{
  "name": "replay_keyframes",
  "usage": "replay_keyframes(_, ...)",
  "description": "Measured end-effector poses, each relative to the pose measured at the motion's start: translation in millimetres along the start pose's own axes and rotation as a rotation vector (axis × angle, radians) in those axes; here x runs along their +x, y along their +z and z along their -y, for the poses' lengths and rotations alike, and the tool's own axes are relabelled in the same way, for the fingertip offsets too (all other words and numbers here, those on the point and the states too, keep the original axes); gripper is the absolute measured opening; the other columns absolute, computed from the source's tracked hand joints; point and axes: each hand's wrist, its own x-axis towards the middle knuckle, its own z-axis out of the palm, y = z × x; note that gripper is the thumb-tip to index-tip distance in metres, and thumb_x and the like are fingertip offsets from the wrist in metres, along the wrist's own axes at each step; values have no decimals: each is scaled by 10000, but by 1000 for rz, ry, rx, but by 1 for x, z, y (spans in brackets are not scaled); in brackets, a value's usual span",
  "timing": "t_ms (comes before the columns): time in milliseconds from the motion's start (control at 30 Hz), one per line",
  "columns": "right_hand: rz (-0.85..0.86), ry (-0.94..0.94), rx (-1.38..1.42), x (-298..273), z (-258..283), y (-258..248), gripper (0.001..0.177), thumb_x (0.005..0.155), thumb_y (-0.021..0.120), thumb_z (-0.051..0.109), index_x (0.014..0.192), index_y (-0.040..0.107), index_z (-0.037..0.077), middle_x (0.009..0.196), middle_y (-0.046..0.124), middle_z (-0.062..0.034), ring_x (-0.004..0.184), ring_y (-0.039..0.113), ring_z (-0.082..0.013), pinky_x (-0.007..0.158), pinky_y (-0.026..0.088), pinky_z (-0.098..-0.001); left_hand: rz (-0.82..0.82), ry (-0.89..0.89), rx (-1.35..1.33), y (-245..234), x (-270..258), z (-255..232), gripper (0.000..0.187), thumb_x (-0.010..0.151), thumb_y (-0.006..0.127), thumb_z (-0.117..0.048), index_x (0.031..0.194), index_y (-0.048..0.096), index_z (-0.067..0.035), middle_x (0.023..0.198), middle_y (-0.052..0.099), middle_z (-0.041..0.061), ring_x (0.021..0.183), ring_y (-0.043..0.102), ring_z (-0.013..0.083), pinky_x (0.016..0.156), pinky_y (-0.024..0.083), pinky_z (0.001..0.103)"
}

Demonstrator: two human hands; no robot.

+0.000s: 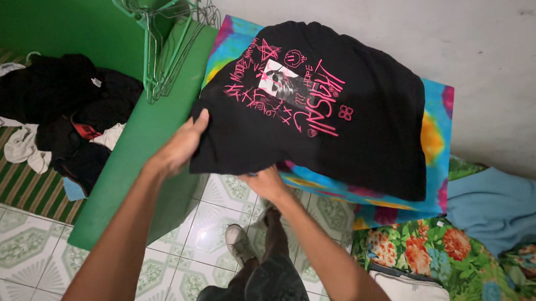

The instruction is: The person folds a black t-shirt on a colorful cloth-covered surface. They smooth the shirt, fold the sleeves inward, fold the bottom up, and then fold the shirt in half. The folded shirt is placed on a nearby bed.

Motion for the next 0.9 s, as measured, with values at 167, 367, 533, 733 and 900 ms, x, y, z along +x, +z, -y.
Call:
replay_keyframes(167, 250, 246, 19, -12, -14, 8, 418, 886, 640, 79, 1292, 681, -9, 1300, 665, -251, 1274, 625, -382, 1067, 496, -415, -129, 120, 115, -4, -4, -1, 720, 1022, 351, -524, 1578, 331, -66, 1602, 442, 62, 1460, 409, 196, 1190, 290, 333)
replay_keyframes(367, 412, 1006, 709, -57, 44, 11, 420, 1031, 465, 287, 1424, 533, 154, 1205, 663, -6, 1018, 607, -152, 818, 519, -356, -192, 242, 57, -12, 17, 29, 687, 1054, 385, -499, 1555, 371, -29, 1592, 470, 108, 1461, 431, 220, 1205, 284, 325)
replay_keyframes(533, 491, 858, 378, -89, 9, 0, 279, 1043, 576, 248, 1195, 680, 39, 1049, 706, -80, 983, 683, -178, 823, 567, -350, -306, 169, 130, -22, 35, 92, 623, 1046, 463, -437, 1537, 427, -54, 1540, 523, 109, 1413, 472, 236, 1173, 316, 340)
replay_keyframes(733, -312, 815, 61, -139, -99, -149, 167, 950, 701, 200, 1028, 721, 54, 909, 715, -105, 803, 678, -195, 726, 573, -350, -313, -244, -24, -46, 52, 156, 586, 879, 676, -338, 1385, 626, -47, 1259, 715, 162, 1138, 676, 316, 970, 535, 460)
replay_keyframes(900, -557, 535, -897, -182, -175, -273, 514, 816, 868, 293, 1162, 670, -30, 1105, 685, -218, 1057, 634, -386, 935, 496, -472, -480, -232, -3, -55, 79, 142, 723, 856, 775, -485, 1354, 552, -10, 1246, 668, 139, 1111, 650, 293, 941, 521, 454)
